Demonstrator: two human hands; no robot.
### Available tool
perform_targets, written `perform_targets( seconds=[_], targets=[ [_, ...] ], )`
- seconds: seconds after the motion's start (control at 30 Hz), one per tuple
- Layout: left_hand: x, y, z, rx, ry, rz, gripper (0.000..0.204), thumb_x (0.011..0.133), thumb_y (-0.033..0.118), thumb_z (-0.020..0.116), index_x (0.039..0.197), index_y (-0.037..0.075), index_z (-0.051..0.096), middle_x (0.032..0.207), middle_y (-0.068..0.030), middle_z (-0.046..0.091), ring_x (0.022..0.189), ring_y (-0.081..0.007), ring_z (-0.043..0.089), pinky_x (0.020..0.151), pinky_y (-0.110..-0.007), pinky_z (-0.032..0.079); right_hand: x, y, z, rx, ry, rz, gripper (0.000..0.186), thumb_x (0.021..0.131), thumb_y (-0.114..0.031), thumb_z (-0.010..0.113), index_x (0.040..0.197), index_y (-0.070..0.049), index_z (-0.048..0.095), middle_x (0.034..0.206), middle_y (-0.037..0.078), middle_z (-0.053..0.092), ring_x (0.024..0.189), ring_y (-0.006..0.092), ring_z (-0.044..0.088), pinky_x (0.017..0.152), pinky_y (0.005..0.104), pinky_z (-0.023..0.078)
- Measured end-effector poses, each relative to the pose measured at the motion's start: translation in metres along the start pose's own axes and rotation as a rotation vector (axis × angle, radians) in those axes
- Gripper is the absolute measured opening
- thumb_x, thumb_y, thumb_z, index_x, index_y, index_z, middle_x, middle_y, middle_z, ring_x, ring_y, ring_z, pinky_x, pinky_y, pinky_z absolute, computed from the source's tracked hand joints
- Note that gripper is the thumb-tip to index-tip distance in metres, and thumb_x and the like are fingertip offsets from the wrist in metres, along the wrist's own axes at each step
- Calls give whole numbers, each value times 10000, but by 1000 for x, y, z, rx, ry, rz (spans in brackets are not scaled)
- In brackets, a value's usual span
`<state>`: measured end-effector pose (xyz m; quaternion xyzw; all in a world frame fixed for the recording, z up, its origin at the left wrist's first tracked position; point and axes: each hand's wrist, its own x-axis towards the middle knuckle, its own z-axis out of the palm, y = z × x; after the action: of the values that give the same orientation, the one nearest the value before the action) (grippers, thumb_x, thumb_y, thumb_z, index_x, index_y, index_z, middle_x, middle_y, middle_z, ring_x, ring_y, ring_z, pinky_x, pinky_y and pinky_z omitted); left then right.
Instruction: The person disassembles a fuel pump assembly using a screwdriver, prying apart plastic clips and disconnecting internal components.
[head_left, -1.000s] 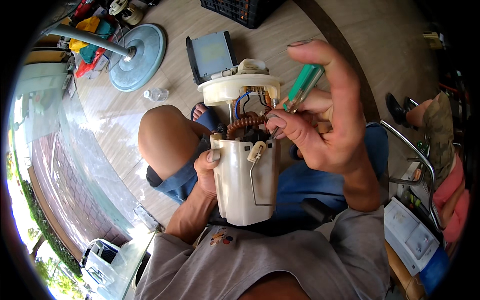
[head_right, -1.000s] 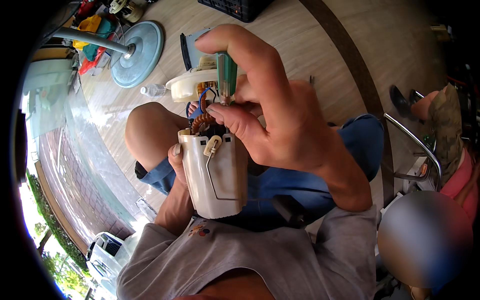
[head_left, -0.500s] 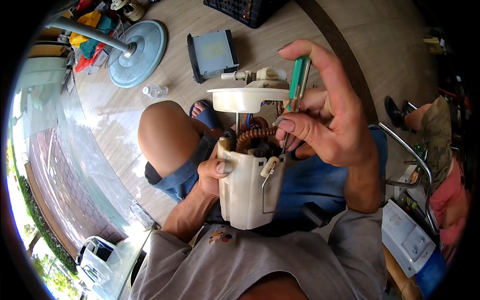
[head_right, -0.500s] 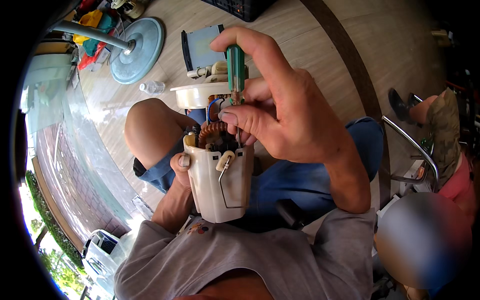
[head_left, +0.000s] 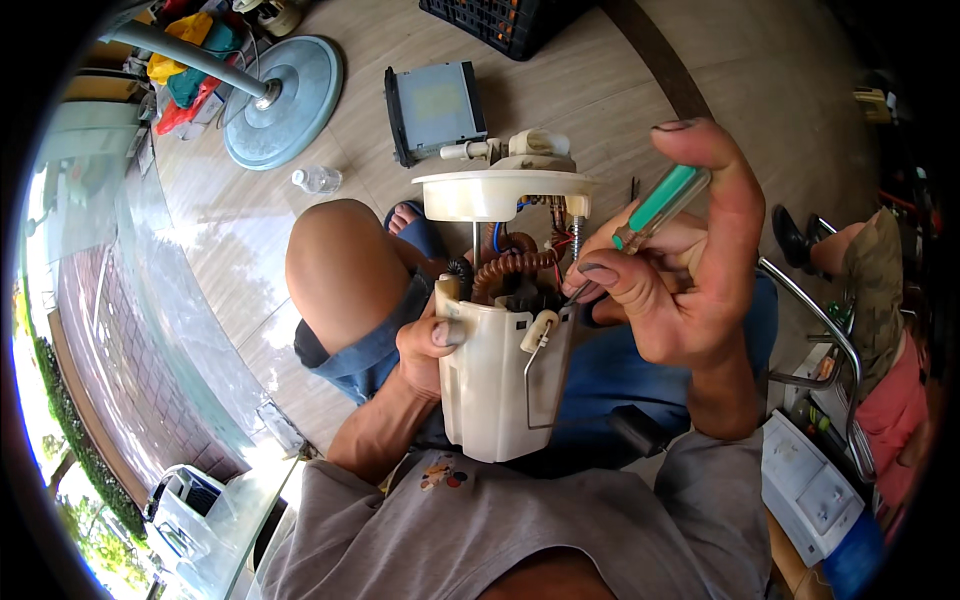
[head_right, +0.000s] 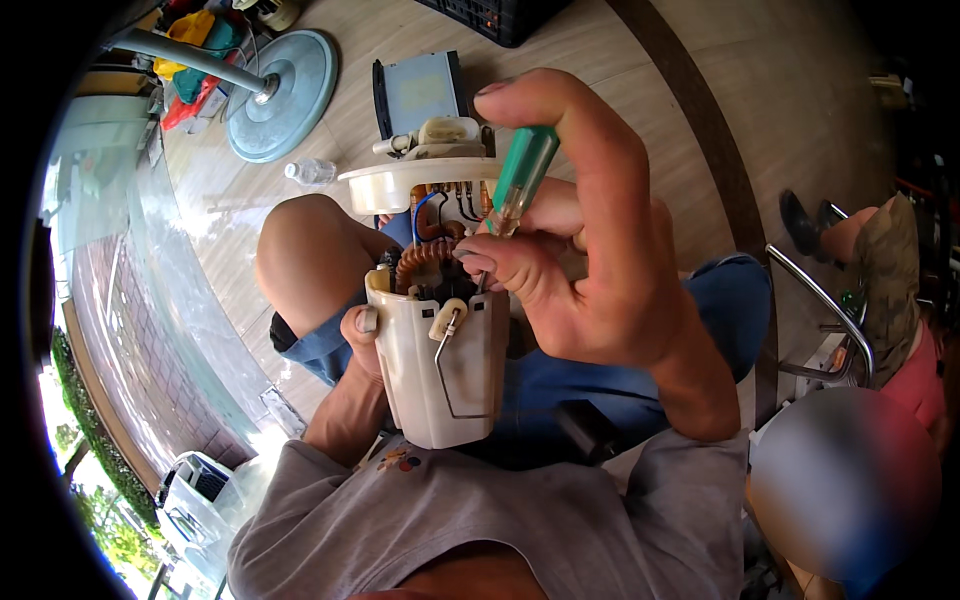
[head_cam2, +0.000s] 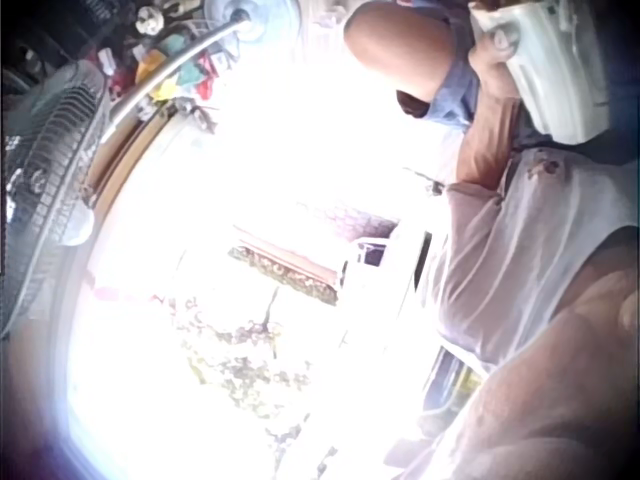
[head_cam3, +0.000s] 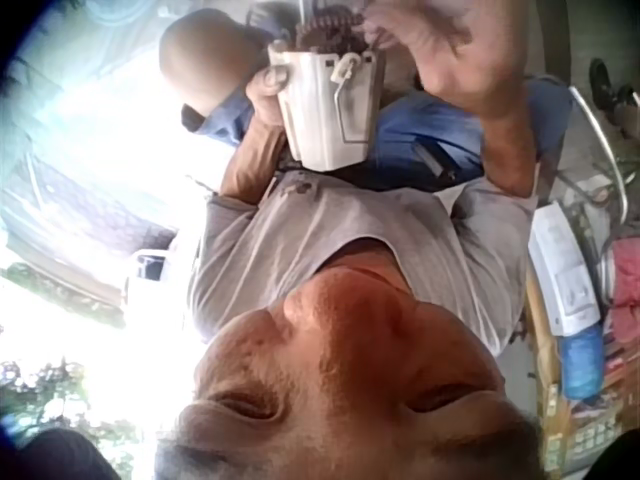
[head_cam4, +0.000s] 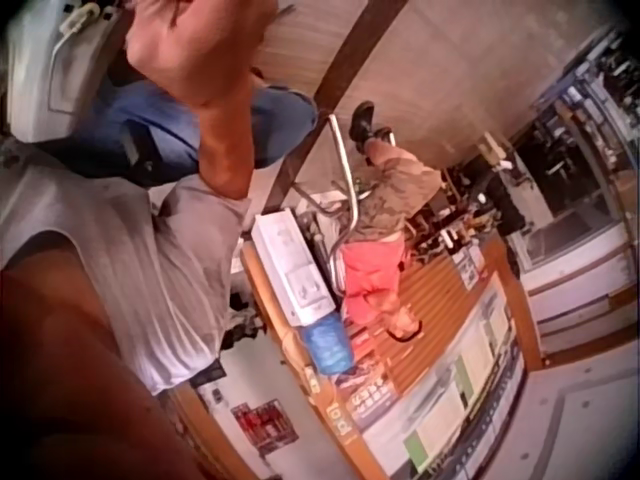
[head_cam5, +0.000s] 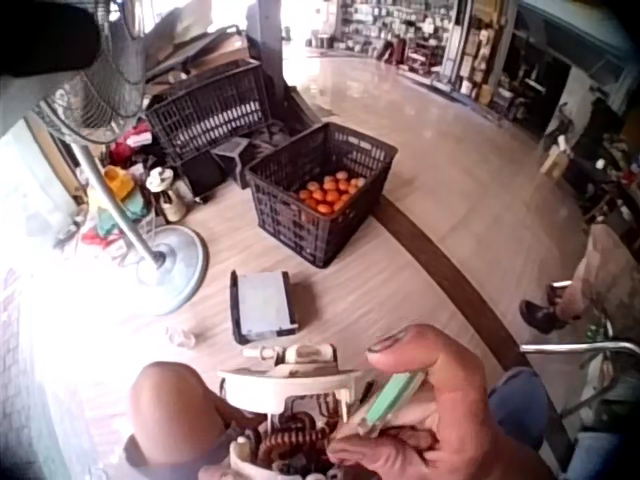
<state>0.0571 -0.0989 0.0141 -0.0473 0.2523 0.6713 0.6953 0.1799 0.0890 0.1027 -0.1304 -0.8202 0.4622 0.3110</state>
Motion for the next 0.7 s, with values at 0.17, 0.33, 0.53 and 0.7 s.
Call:
perform_targets(
  seconds=[0.17,0.33,0.53,0.7],
  targets=[
    [-2,0,-14,-61,48,-107,1094,616,376,773,1527,-14,310,1399,-248,529,1202,-358,607,1023,-456,517,-1,0,0,-106,23,-123,665,923,1,707,1402,6,245,771,173,699,641,188,695,558,253,556],
    [1,-4,-4,-26,14,99,1000,667,371,762,1500,-23,376,1294,-231,619,1101,-324,668,948,-428,565,0,-1,0,-187,15,-224,634,913,25,708,1358,21,256,776,191,701,622,196,691,545,253,551],
    [0,-5,-16,3,-12,36,961,695,415,750,1462,-56,415,1257,-232,644,1068,-324,686,935,-417,574,2,-8,1,-236,-58,-322,598,902,55,710,1305,39,269,781,214,705,598,205,686,530,253,545],
    [-4,-4,-22,-172,-16,30,928,706,444,743,1428,-61,454,1245,-231,650,1036,-317,693,906,-420,585,-5,-16,-1,-180,-141,-296,524,910,4,680,1274,65,308,839,240,693,623,215,675,557,261,540]
  ],
)
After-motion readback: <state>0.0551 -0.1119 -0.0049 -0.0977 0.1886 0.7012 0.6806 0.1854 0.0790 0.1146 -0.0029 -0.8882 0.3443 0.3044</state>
